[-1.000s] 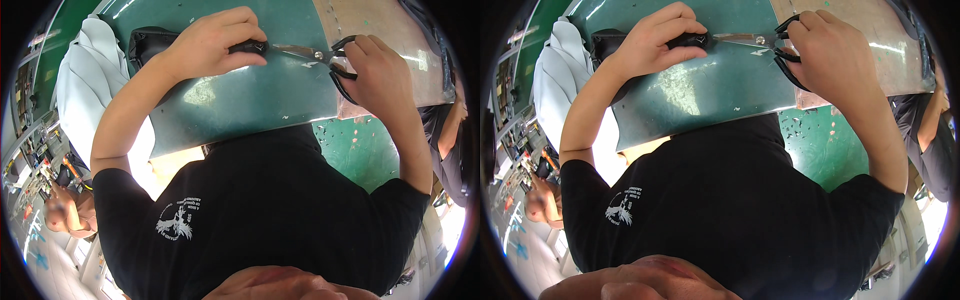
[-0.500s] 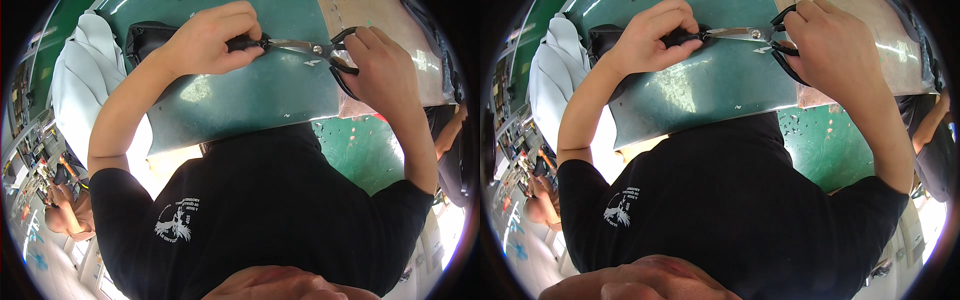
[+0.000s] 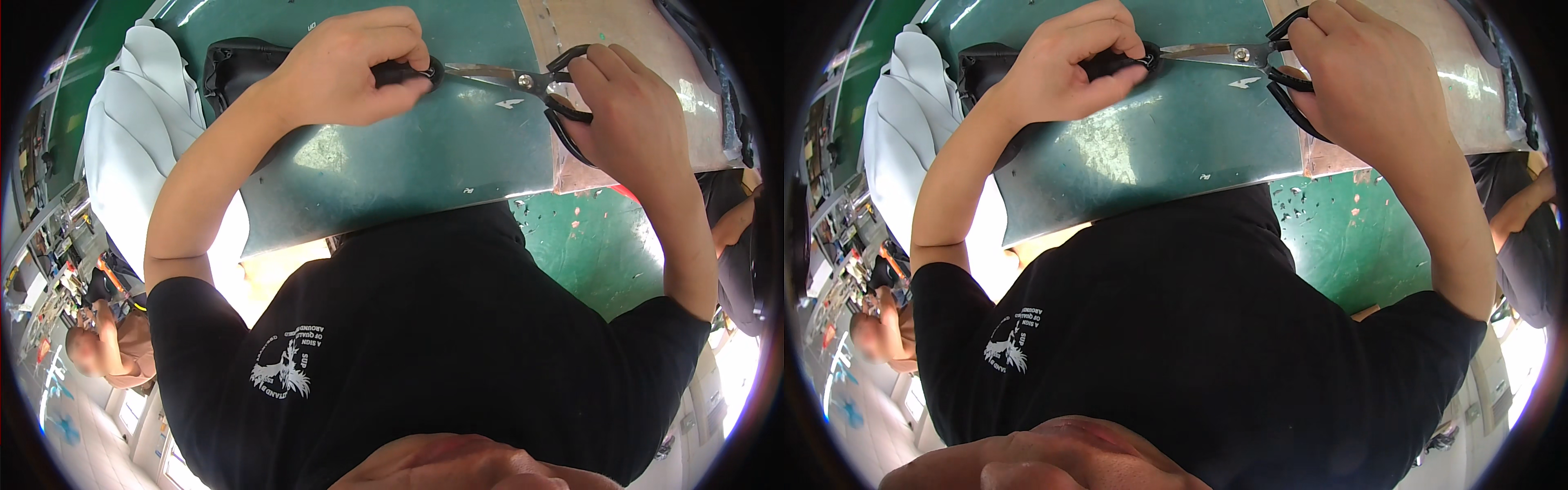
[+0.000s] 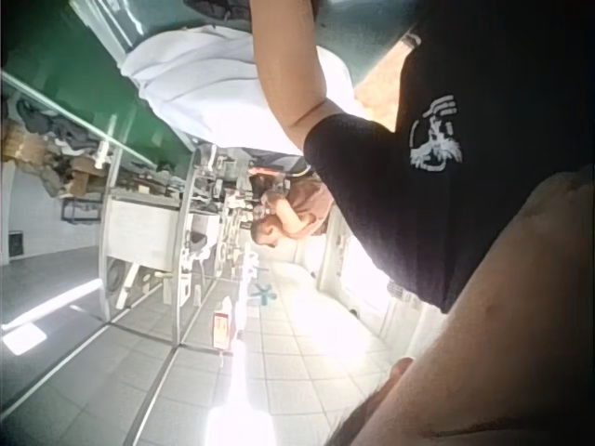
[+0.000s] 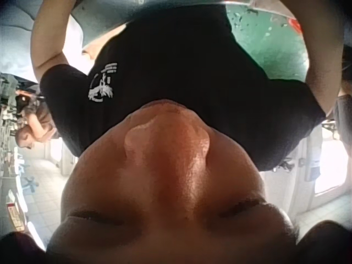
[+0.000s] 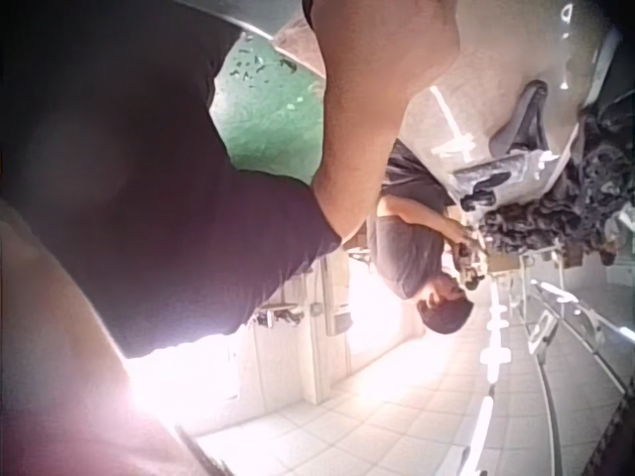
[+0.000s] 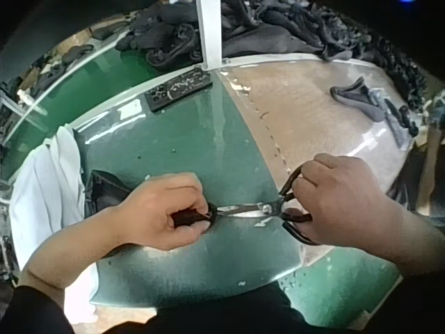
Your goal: Trimming excess material from the edges of bicycle saddles using scissors on a factory production line.
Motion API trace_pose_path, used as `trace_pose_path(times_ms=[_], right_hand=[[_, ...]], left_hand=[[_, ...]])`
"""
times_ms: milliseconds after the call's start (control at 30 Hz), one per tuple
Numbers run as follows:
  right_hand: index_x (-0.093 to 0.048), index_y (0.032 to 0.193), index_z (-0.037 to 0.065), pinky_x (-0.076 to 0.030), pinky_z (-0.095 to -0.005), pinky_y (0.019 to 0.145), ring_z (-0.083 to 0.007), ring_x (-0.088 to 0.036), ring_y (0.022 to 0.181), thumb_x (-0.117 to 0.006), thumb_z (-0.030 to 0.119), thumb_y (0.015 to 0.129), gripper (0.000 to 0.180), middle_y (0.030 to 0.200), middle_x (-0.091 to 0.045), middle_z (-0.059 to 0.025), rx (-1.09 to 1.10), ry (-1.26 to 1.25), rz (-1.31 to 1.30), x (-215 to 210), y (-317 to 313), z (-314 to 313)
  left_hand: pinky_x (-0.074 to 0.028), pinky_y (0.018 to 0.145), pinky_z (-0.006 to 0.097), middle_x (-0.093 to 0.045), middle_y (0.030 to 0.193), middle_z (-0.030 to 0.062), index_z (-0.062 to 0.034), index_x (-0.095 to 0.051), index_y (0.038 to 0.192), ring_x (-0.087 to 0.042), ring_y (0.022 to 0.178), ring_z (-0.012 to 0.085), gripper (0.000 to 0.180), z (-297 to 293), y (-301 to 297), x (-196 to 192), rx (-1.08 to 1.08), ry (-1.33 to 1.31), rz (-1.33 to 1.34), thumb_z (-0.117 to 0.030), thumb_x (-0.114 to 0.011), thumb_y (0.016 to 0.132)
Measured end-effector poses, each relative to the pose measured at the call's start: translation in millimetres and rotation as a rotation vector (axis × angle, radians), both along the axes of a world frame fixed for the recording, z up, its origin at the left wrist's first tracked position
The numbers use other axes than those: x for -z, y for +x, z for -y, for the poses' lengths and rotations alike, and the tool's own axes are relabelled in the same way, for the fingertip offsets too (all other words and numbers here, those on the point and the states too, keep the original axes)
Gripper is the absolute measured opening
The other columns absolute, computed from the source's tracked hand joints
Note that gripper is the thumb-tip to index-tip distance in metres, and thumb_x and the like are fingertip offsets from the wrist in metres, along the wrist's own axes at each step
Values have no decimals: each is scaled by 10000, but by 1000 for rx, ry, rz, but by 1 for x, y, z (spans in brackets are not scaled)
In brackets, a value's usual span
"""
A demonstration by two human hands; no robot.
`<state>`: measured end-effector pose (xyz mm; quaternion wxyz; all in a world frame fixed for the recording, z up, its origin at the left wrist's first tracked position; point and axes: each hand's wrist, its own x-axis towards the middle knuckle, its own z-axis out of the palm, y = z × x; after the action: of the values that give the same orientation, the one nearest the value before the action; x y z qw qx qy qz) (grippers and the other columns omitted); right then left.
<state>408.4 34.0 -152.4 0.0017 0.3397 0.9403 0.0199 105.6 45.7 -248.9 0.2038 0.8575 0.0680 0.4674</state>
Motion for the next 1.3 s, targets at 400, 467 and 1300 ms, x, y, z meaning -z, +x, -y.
trace_pose_path(times_ms=[400, 467, 1300], right_hand=[[-628, 865, 34, -537, -408, 671, -281, -646, 833, -852, 172, 701, 309, 868, -613, -73, 1, -20, -16, 2, 4, 1], [-623, 867, 38, -536, -406, 672, -278, -642, 836, -847, 176, 709, 306, 867, -606, -70, -48, 12, -35, 3, 3, -3], [-657, 762, 71, -533, -372, 667, -248, -644, 791, -781, 242, 673, 229, 815, -626, -69, -222, -69, 160, -23, -36, -36]], left_hand=[[-490, 652, 376, -581, 868, 113, -30, -633, 874, -608, 754, 296, 132, -11, -1, 4, 75, -68, -130, -41, -754, 821], [-485, 661, 375, -577, 875, 111, -28, -630, 878, -597, 762, 298, 122, -12, -2, 9, 151, -121, -82, -12, -735, 816], [-514, 621, 371, -615, 851, 105, -32, -666, 854, -635, 719, 299, 142, -4, 0, 11, -13, -46, -28, -35, -788, 783]])
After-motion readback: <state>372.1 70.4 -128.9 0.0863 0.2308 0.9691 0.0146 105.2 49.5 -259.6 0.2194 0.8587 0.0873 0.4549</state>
